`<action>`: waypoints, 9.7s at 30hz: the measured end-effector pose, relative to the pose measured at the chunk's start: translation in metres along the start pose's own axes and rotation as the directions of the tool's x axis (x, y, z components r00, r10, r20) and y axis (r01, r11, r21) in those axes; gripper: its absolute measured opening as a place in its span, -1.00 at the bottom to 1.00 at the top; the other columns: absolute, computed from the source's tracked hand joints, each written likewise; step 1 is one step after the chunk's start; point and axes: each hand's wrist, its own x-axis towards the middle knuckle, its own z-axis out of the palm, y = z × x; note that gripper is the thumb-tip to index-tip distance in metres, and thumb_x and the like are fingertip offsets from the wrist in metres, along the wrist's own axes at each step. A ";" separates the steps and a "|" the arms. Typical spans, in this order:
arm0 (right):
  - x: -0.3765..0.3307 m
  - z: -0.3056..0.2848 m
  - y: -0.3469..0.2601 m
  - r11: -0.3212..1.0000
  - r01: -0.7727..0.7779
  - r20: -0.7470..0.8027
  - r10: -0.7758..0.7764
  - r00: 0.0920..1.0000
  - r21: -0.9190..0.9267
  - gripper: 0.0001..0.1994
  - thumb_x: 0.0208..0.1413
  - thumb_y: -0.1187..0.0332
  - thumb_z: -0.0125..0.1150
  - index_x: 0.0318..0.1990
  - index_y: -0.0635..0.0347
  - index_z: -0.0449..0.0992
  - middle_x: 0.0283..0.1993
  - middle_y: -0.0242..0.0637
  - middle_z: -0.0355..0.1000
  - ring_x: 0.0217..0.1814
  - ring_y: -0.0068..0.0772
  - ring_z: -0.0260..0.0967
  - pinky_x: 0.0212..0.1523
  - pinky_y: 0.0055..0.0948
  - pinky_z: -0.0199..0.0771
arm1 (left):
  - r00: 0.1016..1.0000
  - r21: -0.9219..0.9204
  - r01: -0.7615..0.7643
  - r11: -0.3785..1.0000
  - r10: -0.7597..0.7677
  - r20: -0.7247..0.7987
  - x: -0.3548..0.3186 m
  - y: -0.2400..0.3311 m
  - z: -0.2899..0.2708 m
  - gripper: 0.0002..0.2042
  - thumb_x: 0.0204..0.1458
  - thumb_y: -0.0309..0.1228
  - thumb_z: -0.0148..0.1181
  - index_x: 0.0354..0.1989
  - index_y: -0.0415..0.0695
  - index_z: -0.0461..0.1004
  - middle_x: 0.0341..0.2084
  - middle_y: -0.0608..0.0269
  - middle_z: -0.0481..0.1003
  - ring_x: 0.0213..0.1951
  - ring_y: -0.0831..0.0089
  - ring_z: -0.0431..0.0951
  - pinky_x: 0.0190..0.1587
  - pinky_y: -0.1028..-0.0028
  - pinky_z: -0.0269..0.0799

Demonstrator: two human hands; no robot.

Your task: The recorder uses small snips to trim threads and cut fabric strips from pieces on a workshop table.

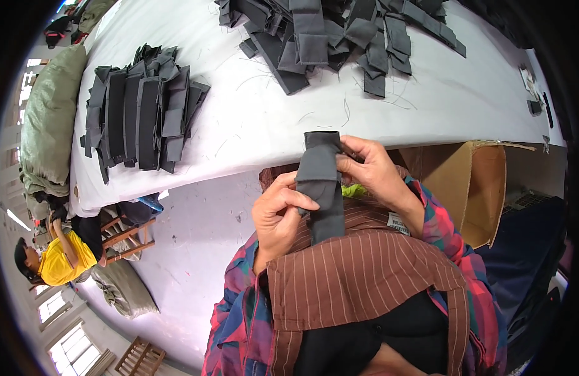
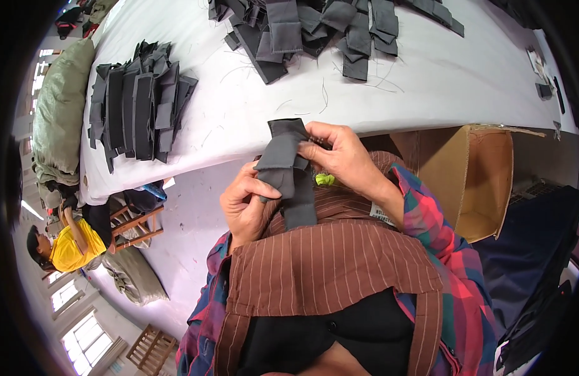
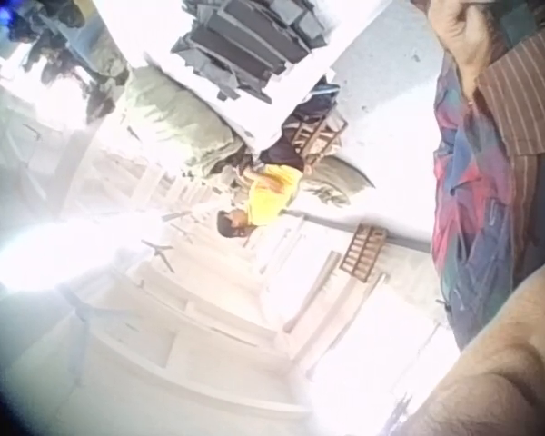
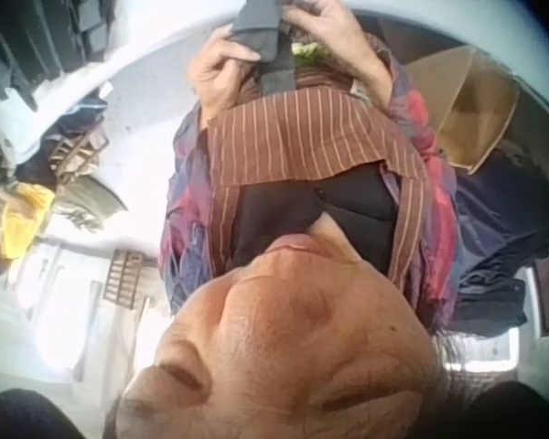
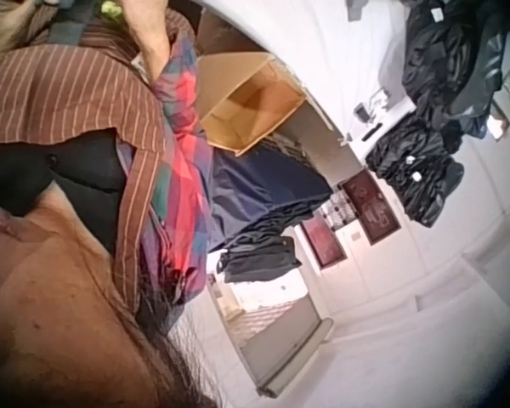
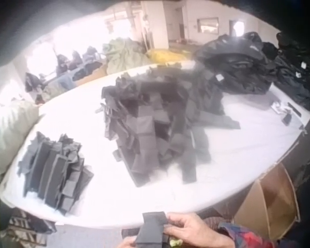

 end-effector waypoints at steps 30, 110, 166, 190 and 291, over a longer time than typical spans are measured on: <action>-0.003 0.009 -0.003 0.605 0.619 0.144 -0.647 0.749 -0.501 -0.51 -0.47 0.81 0.09 -0.28 0.15 0.60 -0.20 -0.22 0.47 -0.36 -0.38 0.49 -0.45 -0.53 0.46 | 0.905 -0.406 0.341 0.848 -0.413 -0.103 0.044 -0.002 0.010 -0.49 -0.05 -0.65 0.24 0.07 -0.23 0.15 -0.12 0.20 0.32 -0.12 0.51 0.39 -0.08 0.55 0.44; -0.034 0.004 -0.025 0.541 0.183 -0.067 -0.410 0.910 -0.821 -0.88 0.02 0.43 0.20 -0.26 0.18 0.53 -0.38 -0.25 0.48 -0.38 -0.23 0.43 -0.39 -0.34 0.38 | 0.943 -0.206 0.278 0.938 -0.307 -0.130 0.044 0.010 0.017 -0.48 -0.07 -0.65 0.12 0.08 -0.21 0.09 -0.14 -0.04 0.47 -0.07 0.27 0.54 -0.03 0.43 0.38; 0.014 -0.011 0.001 0.355 0.356 0.042 -0.654 0.755 -0.865 -0.89 -0.08 0.38 0.29 -0.35 0.07 0.54 -0.46 -0.40 0.47 -0.48 -0.33 0.39 -0.45 -0.41 0.33 | 0.821 -0.529 0.559 0.638 -0.514 0.248 0.044 -0.016 0.003 -0.57 0.16 -0.61 -0.08 0.19 -0.23 -0.01 -0.16 -0.26 0.47 -0.26 0.01 0.60 -0.23 0.21 0.64; 0.035 -0.045 -0.034 0.326 0.558 0.327 -0.549 0.769 -0.763 -0.83 -0.12 0.41 0.27 -0.29 0.10 0.55 -0.44 -0.41 0.45 -0.43 -0.32 0.32 -0.31 -0.37 0.24 | 0.668 -0.210 0.733 0.647 -0.625 0.405 0.054 0.003 -0.008 -0.28 -0.12 -0.72 -0.13 0.35 -0.20 0.00 -0.11 0.00 0.42 -0.33 0.31 0.60 -0.52 0.50 0.59; -0.020 -0.006 -0.010 0.859 0.158 -0.093 -0.231 0.968 -0.487 -0.87 0.11 0.43 0.18 -0.23 0.30 0.51 -0.40 -0.40 0.49 -0.35 -0.70 0.34 -0.28 -0.63 0.34 | 0.817 -0.490 0.560 0.668 -0.544 0.192 0.024 -0.009 -0.005 -0.81 0.12 -0.52 0.14 -0.14 -0.27 0.34 -0.23 -0.10 0.51 -0.32 0.28 0.61 -0.30 0.42 0.60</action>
